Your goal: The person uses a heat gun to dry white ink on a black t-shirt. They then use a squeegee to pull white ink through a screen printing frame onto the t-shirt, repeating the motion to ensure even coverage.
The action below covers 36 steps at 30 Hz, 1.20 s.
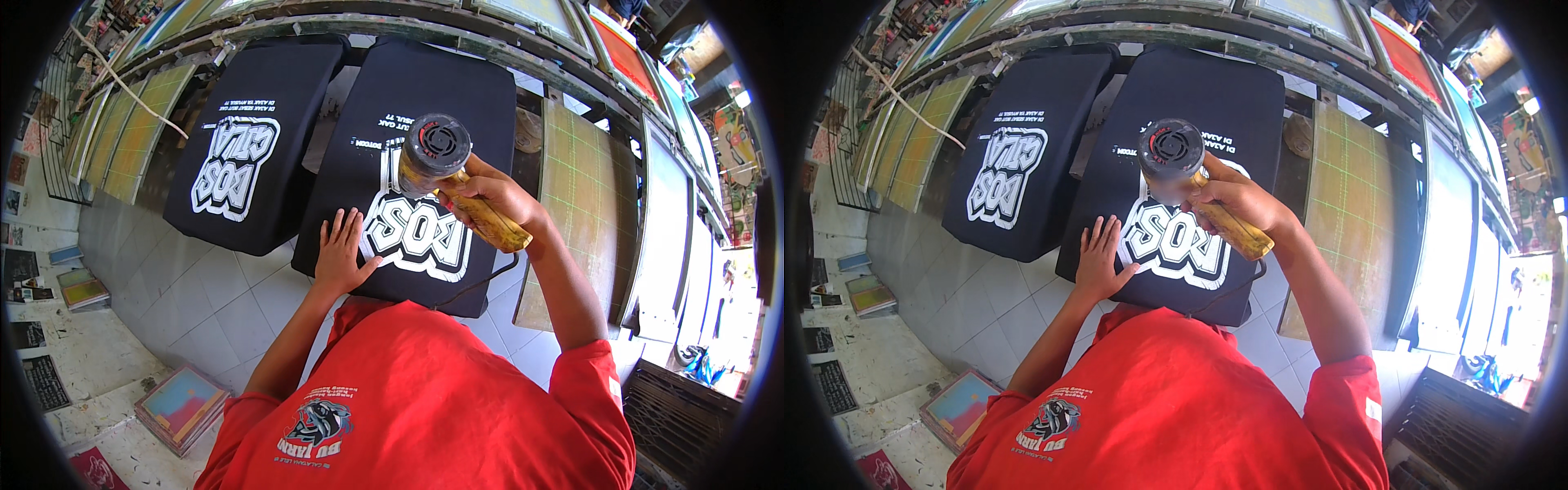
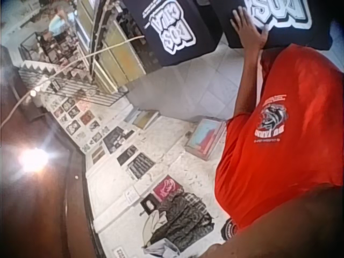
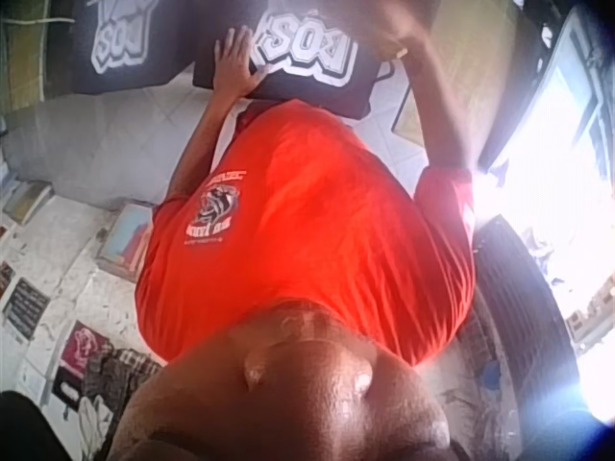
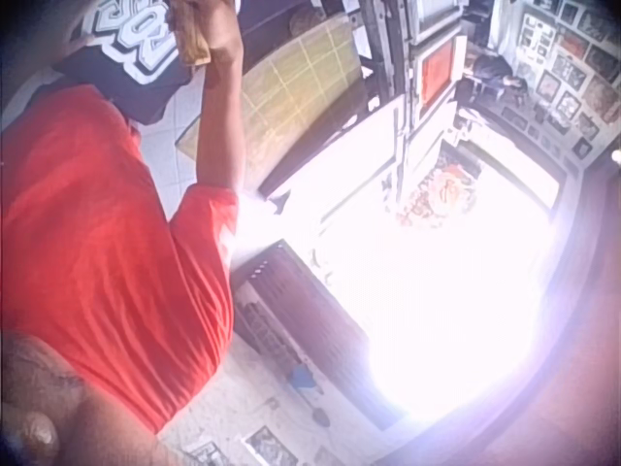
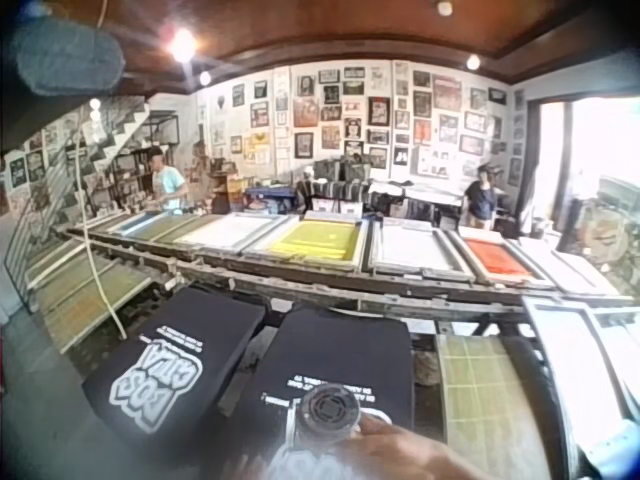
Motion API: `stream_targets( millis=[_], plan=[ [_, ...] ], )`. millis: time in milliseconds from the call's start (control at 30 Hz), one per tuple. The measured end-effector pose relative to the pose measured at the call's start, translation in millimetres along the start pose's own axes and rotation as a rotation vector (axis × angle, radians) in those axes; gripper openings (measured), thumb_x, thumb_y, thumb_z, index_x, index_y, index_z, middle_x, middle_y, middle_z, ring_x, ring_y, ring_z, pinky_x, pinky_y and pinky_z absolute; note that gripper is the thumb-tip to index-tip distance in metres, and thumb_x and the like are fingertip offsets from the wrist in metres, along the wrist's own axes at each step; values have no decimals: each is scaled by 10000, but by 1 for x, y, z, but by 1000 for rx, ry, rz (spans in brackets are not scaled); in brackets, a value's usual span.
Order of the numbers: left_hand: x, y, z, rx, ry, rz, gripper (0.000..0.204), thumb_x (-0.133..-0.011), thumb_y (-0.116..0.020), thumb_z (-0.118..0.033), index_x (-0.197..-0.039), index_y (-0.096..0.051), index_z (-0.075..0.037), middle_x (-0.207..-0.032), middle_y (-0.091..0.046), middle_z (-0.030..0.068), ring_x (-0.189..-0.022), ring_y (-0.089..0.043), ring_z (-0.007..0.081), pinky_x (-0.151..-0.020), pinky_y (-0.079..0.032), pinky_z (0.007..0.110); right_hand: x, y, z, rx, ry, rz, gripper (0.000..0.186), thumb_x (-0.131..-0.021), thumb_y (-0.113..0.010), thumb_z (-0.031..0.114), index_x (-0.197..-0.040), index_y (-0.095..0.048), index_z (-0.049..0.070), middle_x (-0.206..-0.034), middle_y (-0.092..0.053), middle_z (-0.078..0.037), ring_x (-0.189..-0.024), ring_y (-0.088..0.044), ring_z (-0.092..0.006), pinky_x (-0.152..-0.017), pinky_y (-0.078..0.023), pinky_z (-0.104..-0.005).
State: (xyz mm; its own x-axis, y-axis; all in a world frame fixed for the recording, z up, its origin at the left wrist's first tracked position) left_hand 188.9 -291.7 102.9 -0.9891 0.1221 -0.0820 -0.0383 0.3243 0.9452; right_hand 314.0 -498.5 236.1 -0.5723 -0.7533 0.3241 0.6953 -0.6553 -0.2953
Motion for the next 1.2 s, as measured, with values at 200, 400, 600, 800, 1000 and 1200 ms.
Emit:
stream_targets(
  millis=[200, 400, 600, 800, 1000, 1200],
  plan=[
    [1, 1, 0, 8, 3, -14, 868, -805, -596, -479, -1433, -266, 20, -1486, -302, 185, -1411, -193, 367, -1118, -123, 550, 10, 11, 4, 62, -5, -36, 651, -833, -522, 146, -1433, -270, 144, -909, -563, -95, -623, -549, -107, -531, -474, -250],
    [1, 0, 0, 16, 9, -15, 873, -797, -608, -473, -1434, -266, 17, -1486, -302, 187, -1411, -193, 367, -1123, -119, 542, 25, 20, 2, 80, -35, -125, 616, -831, -507, 121, -1409, -294, 140, -900, -557, -102, -592, -547, -115, -515, -478, -259],
    [1, 0, 1, 15, 17, -14, 869, -796, -608, -470, -1431, -271, 18, -1483, -304, 192, -1412, -190, 367, -1127, -109, 535, 39, 21, -1, 70, -35, -167, 617, -827, -496, 98, -1408, -292, 136, -895, -555, -103, -587, -540, -111, -510, -474, -258],
    [0, 1, 1, 16, 18, -15, 870, -794, -605, -470, -1429, -272, 24, -1481, -305, 197, -1412, -189, 369, -1127, -107, 535, 43, 29, -5, 18, -72, -187, 597, -823, -483, 77, -1392, -310, 130, -904, -554, -110, -587, -535, -106, -519, -476, -250],
    [1, 1, 1, 16, 19, -18, 876, -787, -616, -466, -1429, -273, 24, -1478, -309, 198, -1408, -199, 371, -1124, -114, 540, 43, 32, 0, 40, -38, -207, 565, -826, -475, 84, -1371, -334, 120, -916, -549, -119, -617, -544, -107, -527, -479, -242],
    [0, 1, 1, 15, 22, -11, 880, -783, -621, -467, -1428, -275, 22, -1476, -314, 197, -1406, -202, 372, -1122, -120, 547, 31, 41, 10, 2, 19, -274, 451, -828, -432, 85, -1278, -406, 55, -1001, -557, -144, -598, -533, -121, -522, -475, -237]
  ],
)
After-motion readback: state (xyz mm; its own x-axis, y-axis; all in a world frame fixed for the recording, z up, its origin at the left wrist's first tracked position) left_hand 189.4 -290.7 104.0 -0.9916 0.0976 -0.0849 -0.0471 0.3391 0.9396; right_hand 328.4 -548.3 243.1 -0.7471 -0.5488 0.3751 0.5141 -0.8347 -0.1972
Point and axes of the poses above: each hand's wrist, its own x-axis away from the middle knuckle, its own y-axis out of the back of the hand, z = x × y, the point moved 6 cm from there along -x, towards the middle knuckle
